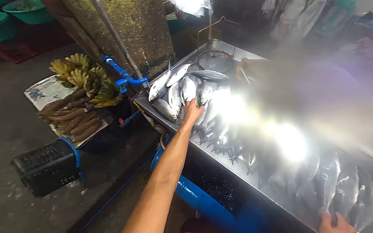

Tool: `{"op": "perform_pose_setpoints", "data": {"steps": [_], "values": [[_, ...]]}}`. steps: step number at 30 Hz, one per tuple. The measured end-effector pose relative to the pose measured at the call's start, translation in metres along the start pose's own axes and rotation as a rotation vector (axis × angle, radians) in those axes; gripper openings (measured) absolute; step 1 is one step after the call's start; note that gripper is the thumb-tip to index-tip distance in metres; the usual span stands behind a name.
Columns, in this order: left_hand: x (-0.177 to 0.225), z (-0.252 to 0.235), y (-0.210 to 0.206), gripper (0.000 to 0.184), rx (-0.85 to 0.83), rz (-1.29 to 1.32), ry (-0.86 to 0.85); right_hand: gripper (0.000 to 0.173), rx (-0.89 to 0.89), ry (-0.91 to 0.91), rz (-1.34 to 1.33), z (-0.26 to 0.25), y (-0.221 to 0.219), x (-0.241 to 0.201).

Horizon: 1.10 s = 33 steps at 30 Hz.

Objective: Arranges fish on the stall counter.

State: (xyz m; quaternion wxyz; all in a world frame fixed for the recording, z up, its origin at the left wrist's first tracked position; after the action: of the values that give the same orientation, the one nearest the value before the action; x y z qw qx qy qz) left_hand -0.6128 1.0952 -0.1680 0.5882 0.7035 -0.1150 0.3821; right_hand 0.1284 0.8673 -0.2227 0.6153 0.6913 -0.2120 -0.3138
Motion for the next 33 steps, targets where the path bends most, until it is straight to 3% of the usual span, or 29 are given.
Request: {"op": "perform_pose_setpoints", "data": {"steps": [2,6,10,16,19,22,25,28,31,33], "values": [[0.012,-0.033,-0.012,0.070,-0.057,-0.098,-0.017,0.055,-0.013,0.027,-0.013,-0.003,-0.003,-0.001],[0.047,-0.071,-0.043,0.083,-0.331,-0.400,-0.139,0.055,-0.016,0.059,-0.029,-0.007,-0.005,-0.003],[0.058,-0.097,-0.067,0.089,-0.355,-0.609,-0.200,0.056,-0.085,-0.008,-0.028,-0.008,-0.001,-0.003],[0.073,-0.092,-0.066,0.087,-0.298,-0.580,-0.150,0.056,-0.086,-0.054,-0.038,-0.008,0.005,0.009],[0.065,-0.091,-0.031,0.072,-0.288,-0.427,-0.051,0.056,-0.081,-0.017,-0.051,-0.006,0.001,0.007],[0.039,-0.097,-0.004,0.062,-0.223,-0.076,0.072,0.057,-0.077,0.012,-0.087,-0.004,0.001,0.006],[0.009,-0.059,0.020,0.064,-0.151,0.323,0.131,0.058,-0.061,0.035,-0.112,-0.004,-0.001,0.006],[-0.020,0.016,0.043,0.061,-0.114,0.533,0.044,0.064,-0.093,0.036,-0.106,-0.003,-0.005,0.001],[-0.004,0.113,0.045,0.076,-0.193,0.677,-0.061,0.072,-0.182,0.016,-0.204,-0.004,0.008,-0.006],[0.008,0.178,0.035,0.092,-0.325,0.805,-0.051,0.083,-0.200,0.163,-0.412,0.009,0.037,-0.042]]}}
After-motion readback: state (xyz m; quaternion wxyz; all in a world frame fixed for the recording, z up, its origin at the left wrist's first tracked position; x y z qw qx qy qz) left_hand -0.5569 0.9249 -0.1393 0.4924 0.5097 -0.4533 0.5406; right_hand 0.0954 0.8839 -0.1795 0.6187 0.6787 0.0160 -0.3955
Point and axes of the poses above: each hand's wrist, its own z-axis away from the middle knuckle, its own y-axis out of the back of the hand, x = y × z, the point moved 10 cm from there along -z, towards the middle knuckle, and after that the axes turned 8 degrees about -y, right-handed, at the moved point
